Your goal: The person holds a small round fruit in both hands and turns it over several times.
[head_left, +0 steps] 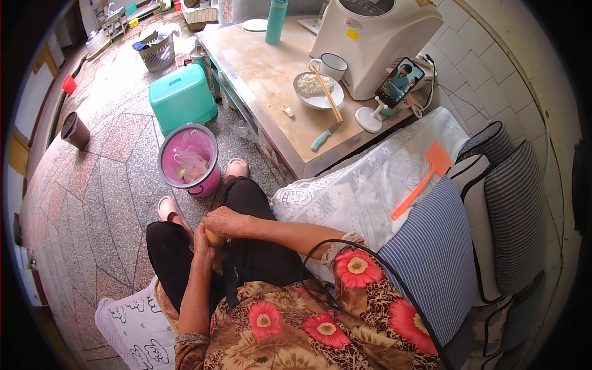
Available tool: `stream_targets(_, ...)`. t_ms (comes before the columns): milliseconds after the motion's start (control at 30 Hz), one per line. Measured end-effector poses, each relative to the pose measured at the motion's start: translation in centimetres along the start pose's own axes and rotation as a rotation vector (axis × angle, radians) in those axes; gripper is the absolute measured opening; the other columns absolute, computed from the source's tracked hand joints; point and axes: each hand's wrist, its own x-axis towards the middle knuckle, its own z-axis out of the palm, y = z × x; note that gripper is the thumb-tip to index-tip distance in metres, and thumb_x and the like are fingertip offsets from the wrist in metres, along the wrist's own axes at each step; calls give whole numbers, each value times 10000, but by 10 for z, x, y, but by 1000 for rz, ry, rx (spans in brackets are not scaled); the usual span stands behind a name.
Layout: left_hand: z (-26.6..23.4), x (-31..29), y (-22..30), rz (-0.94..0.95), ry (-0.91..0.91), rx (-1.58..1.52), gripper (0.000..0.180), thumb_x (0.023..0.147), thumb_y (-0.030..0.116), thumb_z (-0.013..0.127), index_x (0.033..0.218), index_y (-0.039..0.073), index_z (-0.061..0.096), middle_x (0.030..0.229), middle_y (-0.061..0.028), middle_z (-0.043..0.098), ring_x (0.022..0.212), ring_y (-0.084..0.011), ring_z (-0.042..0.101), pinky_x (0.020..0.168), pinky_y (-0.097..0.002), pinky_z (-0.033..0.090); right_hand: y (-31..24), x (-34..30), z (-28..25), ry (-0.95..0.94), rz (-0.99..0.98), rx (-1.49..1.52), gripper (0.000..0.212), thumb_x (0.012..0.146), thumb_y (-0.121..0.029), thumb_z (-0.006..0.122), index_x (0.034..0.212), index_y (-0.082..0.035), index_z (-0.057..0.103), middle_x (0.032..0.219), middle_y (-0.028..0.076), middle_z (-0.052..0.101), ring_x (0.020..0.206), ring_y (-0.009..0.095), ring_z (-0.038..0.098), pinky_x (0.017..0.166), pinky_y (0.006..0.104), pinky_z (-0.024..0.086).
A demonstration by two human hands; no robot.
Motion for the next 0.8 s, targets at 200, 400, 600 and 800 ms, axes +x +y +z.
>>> stream_targets(200, 2, -1, 0, -27, 29, 21, 331, 776, 262, 460, 973, 3, 517, 890, -144, 578, 772, -264, 584, 665, -366, 498, -1, 0, -3, -39, 16, 0, 189, 667, -125, 555, 787, 19, 583, 743, 192, 609, 695, 312, 613, 572, 378, 485)
stream_targets(400, -4, 4, -2, -15, 18, 2, 331, 775, 264, 467, 969, 1, 518, 888, -145, 579, 770, -263, 585, 661, -369, 498, -1, 0, -2, -34, 10, 3, 198, 667, -128, 555, 794, 22, 582, 748, 193, 610, 706, 316, 612, 586, 383, 485)
stream_targets(600, -1, 1, -1, -34, 15, 10, 324, 773, 258, 471, 965, 1, 518, 892, -146, 579, 772, -261, 587, 658, -369, 500, 1, 0, 0, -46, 21, 4, 199, 662, -123, 561, 797, 21, 584, 751, 192, 611, 705, 316, 613, 584, 382, 485)
stream_targets(800, 0, -1, -1, -5, 22, 16, 329, 774, 264, 471, 964, -1, 517, 883, -148, 581, 757, -266, 589, 643, -364, 504, -1, -1, -3, -36, 5, 0, 198, 655, -120, 569, 797, 17, 591, 750, 191, 612, 697, 314, 614, 580, 379, 487)
